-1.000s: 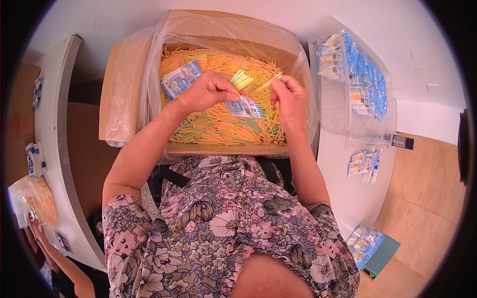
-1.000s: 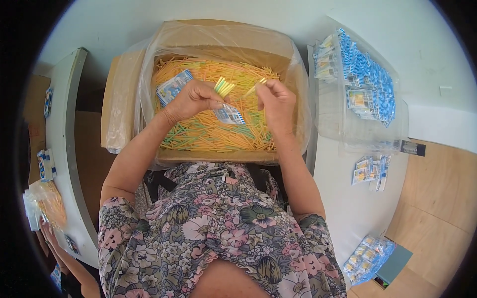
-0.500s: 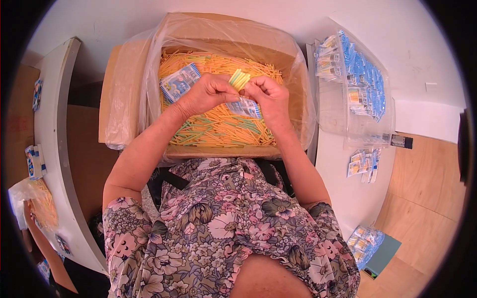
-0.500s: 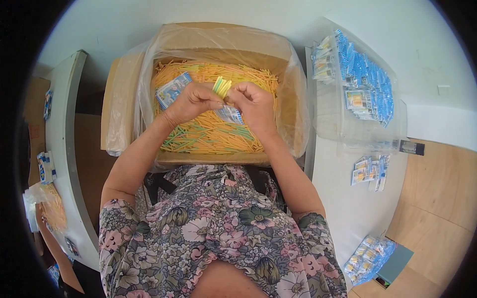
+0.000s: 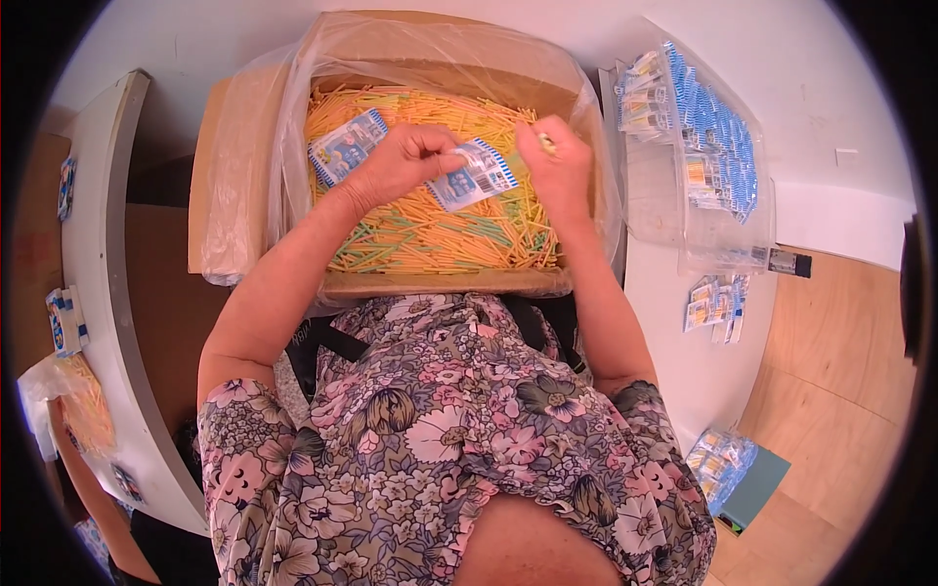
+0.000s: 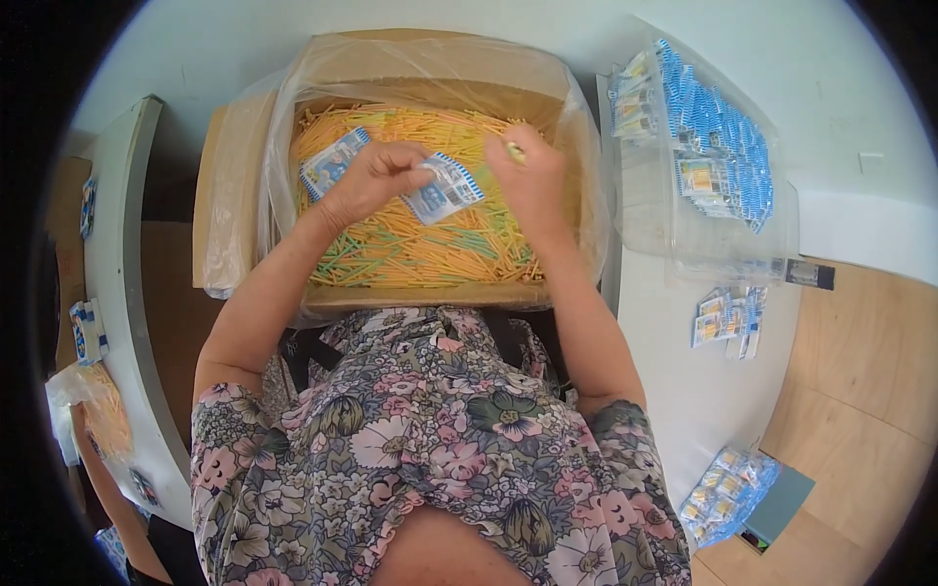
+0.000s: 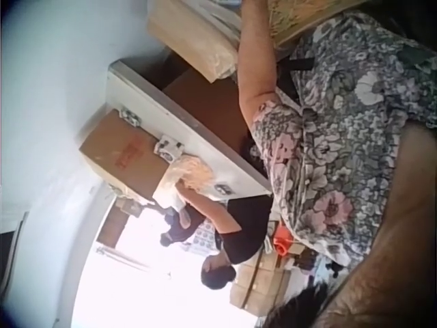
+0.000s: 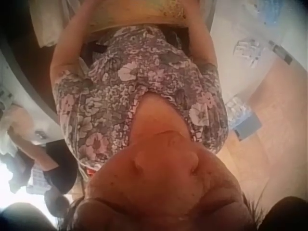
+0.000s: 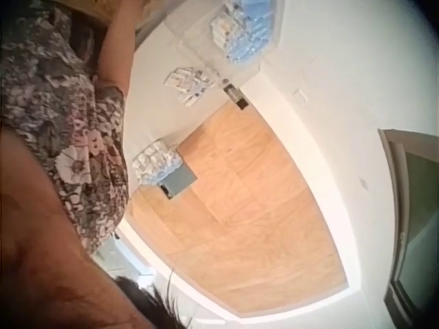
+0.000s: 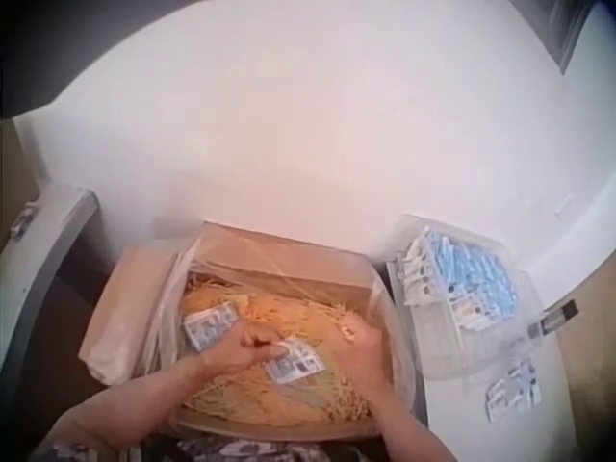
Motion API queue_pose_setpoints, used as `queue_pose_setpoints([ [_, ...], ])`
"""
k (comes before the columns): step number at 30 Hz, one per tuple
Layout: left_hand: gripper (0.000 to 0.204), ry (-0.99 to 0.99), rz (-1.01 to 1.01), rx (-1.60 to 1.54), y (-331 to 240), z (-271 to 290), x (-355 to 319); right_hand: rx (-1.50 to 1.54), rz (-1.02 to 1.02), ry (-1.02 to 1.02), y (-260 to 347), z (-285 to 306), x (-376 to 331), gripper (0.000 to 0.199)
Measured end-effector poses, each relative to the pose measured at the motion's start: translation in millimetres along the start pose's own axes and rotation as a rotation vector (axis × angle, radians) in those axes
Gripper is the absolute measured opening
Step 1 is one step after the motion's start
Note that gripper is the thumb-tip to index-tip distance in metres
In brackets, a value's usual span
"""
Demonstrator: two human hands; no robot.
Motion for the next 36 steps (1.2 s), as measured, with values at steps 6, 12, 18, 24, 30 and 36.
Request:
queue_pose_setpoints([
  [6,0.007,-0.091,0.134,-0.044,9,13,-5,0.465,-0.349,0.287,1,14,-22,0.018],
  [12,0.01,0.045,0.124,-0.109,4,2,-6,0.517,-0.282,0.31,15,8,-15,0.02],
  [18,0.013,0.102,0.149,-0.078,3,-7,-8,0.076,0.027,0.136,35,8,-12,0.018],
  [24,0.017,0.052,0.252,-0.044,4,-15,-6,0.054,0.098,0.236,43,21,-22,0.017],
  [30,0.021,0.151,0.252,0.114,-1,-36,1,-0.259,0.438,-0.108,39,40,-61,0.016],
  [36,0.025,-0.194,-0.123,1.114,-10,81,-53,-0.159,0.262,-0.223,9,185,-116,0.014],
])
Point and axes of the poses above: each hand's wrist, its own x-axis towards the middle knuckle, its own z-axis out of the back of the hand, y = z × x, the point moved 4 cm from there along x, towards the middle knuckle, and after that the axes turned 13 degrees about -x, right-handed, at the moved point
